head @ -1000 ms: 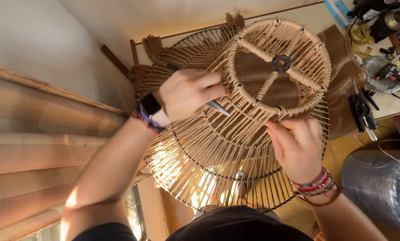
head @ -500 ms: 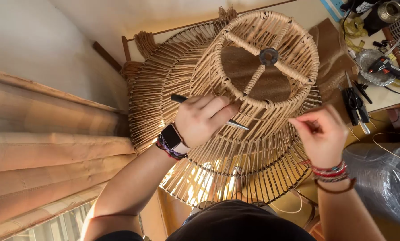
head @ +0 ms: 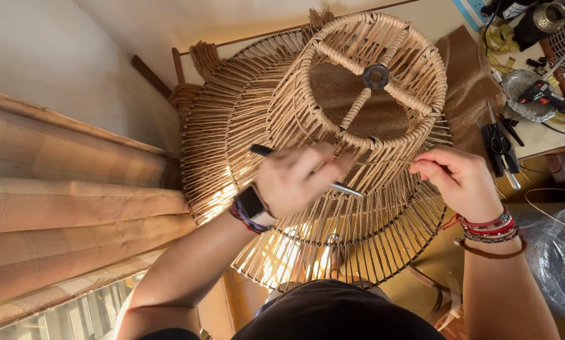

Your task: Trimming and weaving wicker strands on a large lampshade using pliers

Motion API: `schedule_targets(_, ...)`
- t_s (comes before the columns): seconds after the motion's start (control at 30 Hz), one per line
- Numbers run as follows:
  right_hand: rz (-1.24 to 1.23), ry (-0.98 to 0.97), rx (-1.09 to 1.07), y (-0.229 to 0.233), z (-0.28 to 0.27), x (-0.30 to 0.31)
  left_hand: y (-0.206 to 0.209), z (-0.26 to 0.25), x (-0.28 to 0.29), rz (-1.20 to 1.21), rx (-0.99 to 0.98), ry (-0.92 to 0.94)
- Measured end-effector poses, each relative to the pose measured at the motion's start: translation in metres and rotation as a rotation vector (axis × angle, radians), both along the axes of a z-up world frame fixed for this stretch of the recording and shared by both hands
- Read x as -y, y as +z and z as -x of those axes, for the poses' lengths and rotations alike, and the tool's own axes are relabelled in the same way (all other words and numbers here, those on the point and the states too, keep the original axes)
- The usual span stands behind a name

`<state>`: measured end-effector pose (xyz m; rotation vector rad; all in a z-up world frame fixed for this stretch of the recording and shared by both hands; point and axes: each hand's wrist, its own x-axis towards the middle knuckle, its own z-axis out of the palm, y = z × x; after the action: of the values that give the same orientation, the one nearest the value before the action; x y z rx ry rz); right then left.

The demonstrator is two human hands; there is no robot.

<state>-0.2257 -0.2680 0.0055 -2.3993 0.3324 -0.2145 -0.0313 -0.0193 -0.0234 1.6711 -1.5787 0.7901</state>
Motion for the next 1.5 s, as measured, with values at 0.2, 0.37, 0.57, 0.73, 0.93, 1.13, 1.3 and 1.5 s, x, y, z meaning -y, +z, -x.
schedule_targets(0.2,0.000,0.025,-0.172,-0.006,-0.003,0.007,0.028,0.036,0.008,-0.126,-0.032,0.129)
schedule_targets(0.37,-0.067,-0.044,-0.094,0.004,-0.003,0.004,0.028,0.044,0.016,-0.111,-0.046,0.185)
schedule_targets(0.57,0.202,0.098,0.063,-0.009,-0.002,0.005,0.016,0.050,0.000,0.149,-0.588,0.123)
schedule_targets(0.73,0.306,0.129,0.169,-0.002,-0.012,-0.014,0.015,0.032,-0.020,0.543,-1.838,-0.191)
schedule_targets(0.93,0.014,0.014,0.180,-0.030,-0.018,-0.007,0.004,0.010,-0.021,0.677,-2.372,-0.746)
schedule_targets(1.13,0.203,-0.008,0.317,-0.046,-0.015,-0.019,0.022,0.000,-0.035,0.435,-2.004,-0.530)
schedule_targets(1.3,0.645,-0.034,0.670,-0.027,-0.025,-0.076,-0.004,-0.048,-0.033,0.004,-0.497,-0.081)
schedule_targets(1.5,0.671,-0.090,0.679,-0.023,-0.038,-0.096,0.010,-0.080,-0.028,-0.058,-0.035,-0.099)
